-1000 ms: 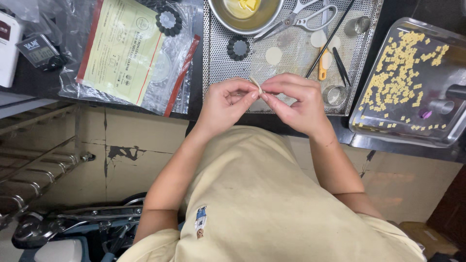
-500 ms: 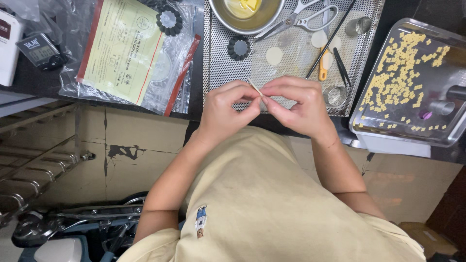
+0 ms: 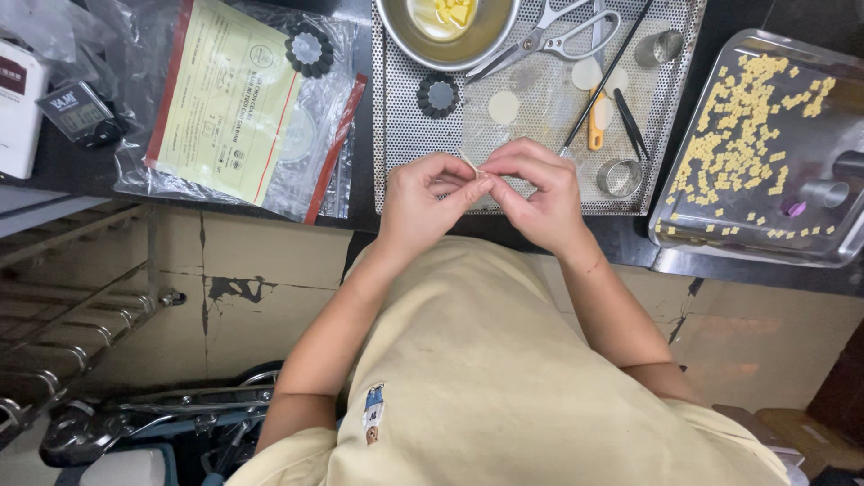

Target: The person brushes round dough pieces with egg wash using a brush, presses each dough piece into a fluted mold, presses the mold to shape the pastry, then taps the mold to release the shaped mooncake onto the work surface and sets it aside.

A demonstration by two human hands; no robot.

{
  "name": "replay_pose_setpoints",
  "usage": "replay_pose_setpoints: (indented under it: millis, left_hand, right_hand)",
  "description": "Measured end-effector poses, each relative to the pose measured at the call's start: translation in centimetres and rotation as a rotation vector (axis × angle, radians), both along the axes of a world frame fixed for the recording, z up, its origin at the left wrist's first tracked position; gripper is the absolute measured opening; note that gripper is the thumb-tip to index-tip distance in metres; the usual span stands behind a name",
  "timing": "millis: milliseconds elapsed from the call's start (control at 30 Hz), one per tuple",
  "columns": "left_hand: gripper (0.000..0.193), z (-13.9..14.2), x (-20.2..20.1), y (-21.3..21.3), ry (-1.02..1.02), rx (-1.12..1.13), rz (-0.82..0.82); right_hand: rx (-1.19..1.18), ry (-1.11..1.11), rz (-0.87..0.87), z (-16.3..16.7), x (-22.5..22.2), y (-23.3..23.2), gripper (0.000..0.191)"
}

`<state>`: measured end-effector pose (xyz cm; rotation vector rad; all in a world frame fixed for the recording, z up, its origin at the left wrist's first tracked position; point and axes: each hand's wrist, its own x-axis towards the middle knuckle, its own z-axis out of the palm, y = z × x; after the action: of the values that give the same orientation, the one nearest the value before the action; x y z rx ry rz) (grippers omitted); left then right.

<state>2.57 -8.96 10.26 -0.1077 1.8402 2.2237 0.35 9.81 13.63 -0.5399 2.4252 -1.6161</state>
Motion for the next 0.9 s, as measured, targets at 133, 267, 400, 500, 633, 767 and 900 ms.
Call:
replay_pose_setpoints:
  millis: [133, 267, 400, 500, 633, 767, 900]
  left_hand:
    - [0.006, -3.1, 0.4, 1.1, 0.012, 0.079, -0.029]
    - [0.012, -7.0, 1.1, 2.1, 0.056, 0.085, 0.03]
    - [0.015, -10.8, 0.6, 2.8, -0.145, 0.145, -0.026]
    - [0.012, -12.6, -0.5, 4.1, -0.24, 0.093, -0.256]
    - [0.015, -13.4, -2.3, 6.1, -0.04, -0.342, -0.296]
    - [0.011, -12.8, -3.0, 6.1, 0.214, -0.727, -0.275]
    - [0.028, -11.9, -3.5, 5.8, 0.161, -0.927, -0.422]
  right_hand:
    - [-0.054, -0.185, -0.097, -3.2, 1.5, 1.4, 0.007]
    - [-0.303, -0.509, -0.302, -8.1, 1.0, 4.2, 0.009]
    - [-0.093, -0.486, -0.486, -12.0, -2.2, 8.2, 0.01]
    - [0.177, -0.345, -0.483, -13.3, -3.6, 10.1, 0.012]
    - [0.694, 0.003, -0.593, -13.8, -5.0, 12.1, 0.024]
    - [0.801, 0.059, -0.611, -14.7, -5.9, 12.9, 0.024]
    - [0.676, -0.024, -0.66, -14.3, -5.7, 13.6, 0.021]
